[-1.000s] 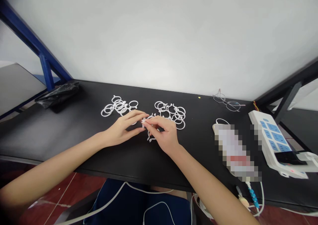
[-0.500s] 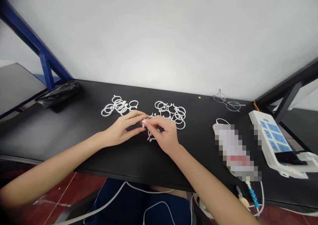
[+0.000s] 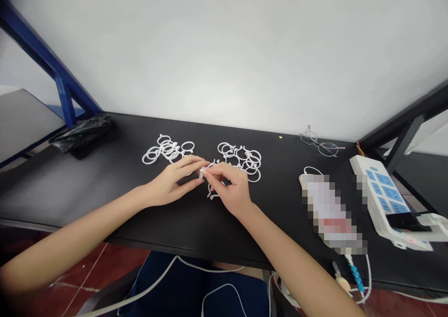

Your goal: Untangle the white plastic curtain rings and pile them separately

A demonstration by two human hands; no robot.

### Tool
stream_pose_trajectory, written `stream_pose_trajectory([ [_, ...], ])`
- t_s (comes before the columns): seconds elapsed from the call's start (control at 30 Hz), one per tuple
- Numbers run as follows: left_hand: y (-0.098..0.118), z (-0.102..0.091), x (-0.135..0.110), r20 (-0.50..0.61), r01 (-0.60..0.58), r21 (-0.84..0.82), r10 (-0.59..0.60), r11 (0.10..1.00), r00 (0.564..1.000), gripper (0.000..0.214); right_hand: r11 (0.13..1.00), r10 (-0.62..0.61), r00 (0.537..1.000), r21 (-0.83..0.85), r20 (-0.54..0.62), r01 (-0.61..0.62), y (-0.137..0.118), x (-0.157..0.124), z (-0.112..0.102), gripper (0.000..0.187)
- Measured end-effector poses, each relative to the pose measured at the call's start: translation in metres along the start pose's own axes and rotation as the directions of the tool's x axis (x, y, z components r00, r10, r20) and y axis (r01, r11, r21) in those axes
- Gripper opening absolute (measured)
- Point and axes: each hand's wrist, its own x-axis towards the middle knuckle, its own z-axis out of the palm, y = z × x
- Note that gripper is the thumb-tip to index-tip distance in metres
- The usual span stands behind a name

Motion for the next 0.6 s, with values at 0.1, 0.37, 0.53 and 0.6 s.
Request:
stream_pose_trajectory([
  [0.1,-0.003,-0.005,0.0,0.001,-0.015,0.171,0.015,0.985,1.0,0.041,0.998,0.06,0.998,-0.015,-0.001,-0.06,0.002,0.001,-0.002,0.007],
  [0.37,-0.025,-0.022,0.0,0.037,0.114,0.557,-0.162,0.823,0.986,0.04,0.972,0.234,0.951,0.013,-0.203,-0.236,0.002,0.01,-0.009,0.015],
  [0.53,-0.033,-0.022,-0.002,0.042,0.155,0.667,-0.244,0.729,0.969,0.041,0.971,0.238,0.955,0.031,-0.179,-0.237,0.003,0.01,-0.008,0.016],
  [0.6,-0.035,-0.021,-0.003,0.028,0.173,0.689,-0.264,0.704,0.964,0.041,0.97,0.243,0.958,0.017,-0.155,-0.243,0.003,0.01,-0.008,0.015],
])
